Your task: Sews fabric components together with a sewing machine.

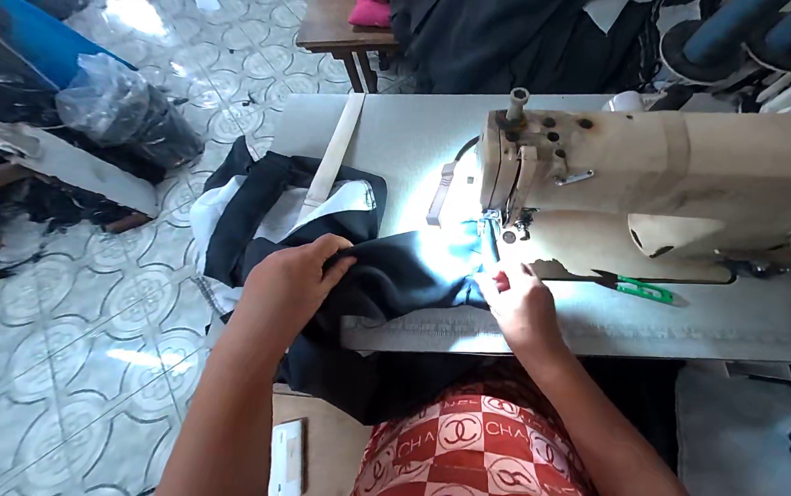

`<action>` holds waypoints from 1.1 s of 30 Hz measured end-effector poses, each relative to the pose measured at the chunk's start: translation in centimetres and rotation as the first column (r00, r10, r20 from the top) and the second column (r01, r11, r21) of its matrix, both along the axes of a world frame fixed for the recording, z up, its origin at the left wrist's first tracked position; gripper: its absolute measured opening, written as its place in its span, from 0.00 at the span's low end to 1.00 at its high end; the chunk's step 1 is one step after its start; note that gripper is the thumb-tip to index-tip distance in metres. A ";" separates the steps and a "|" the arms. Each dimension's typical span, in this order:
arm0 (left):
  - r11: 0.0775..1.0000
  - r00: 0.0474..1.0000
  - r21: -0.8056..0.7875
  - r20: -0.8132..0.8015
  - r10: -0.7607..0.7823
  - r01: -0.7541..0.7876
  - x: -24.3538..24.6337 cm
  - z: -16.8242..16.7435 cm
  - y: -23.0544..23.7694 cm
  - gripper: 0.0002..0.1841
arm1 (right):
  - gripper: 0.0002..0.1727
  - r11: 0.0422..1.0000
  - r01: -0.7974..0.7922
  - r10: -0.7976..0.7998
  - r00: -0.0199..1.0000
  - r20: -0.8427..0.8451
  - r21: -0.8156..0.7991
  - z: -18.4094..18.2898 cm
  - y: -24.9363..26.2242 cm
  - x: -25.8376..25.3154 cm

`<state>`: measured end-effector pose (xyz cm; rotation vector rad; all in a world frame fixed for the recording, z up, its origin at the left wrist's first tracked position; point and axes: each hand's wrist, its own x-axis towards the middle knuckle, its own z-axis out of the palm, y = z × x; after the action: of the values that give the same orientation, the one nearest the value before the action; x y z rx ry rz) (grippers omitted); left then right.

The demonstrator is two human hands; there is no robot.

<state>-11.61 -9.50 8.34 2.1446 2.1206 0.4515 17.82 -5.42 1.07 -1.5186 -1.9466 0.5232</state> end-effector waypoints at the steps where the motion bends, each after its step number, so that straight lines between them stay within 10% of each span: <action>1: 0.998 0.998 0.052 -0.060 -0.021 0.025 0.8 -0.1 -0.2 0.13 | 0.17 0.997 -0.025 0.026 0.999 0.019 -0.071 -0.3 0.1 -0.3; 8: 0.798 0.843 0.366 0.061 -0.534 0.479 10.8 -7.6 -0.1 0.17 | 0.12 1.000 -0.022 0.021 0.997 0.068 0.011 -2.0 -1.4 -0.8; 13: 0.891 0.862 0.154 0.230 -0.452 0.427 11.1 -9.2 1.3 0.21 | 0.15 0.999 -0.004 0.009 0.994 0.112 -0.045 -2.0 -1.7 -0.8; 33: 0.863 0.873 0.134 -0.098 -0.477 0.487 13.4 -8.0 3.3 0.12 | 0.16 0.992 0.000 0.014 0.994 0.107 -0.129 0.6 -0.5 0.1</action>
<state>1.83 -6.17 0.35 2.6900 1.5172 0.5120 17.97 -5.89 1.66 -1.6513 -2.0344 0.5916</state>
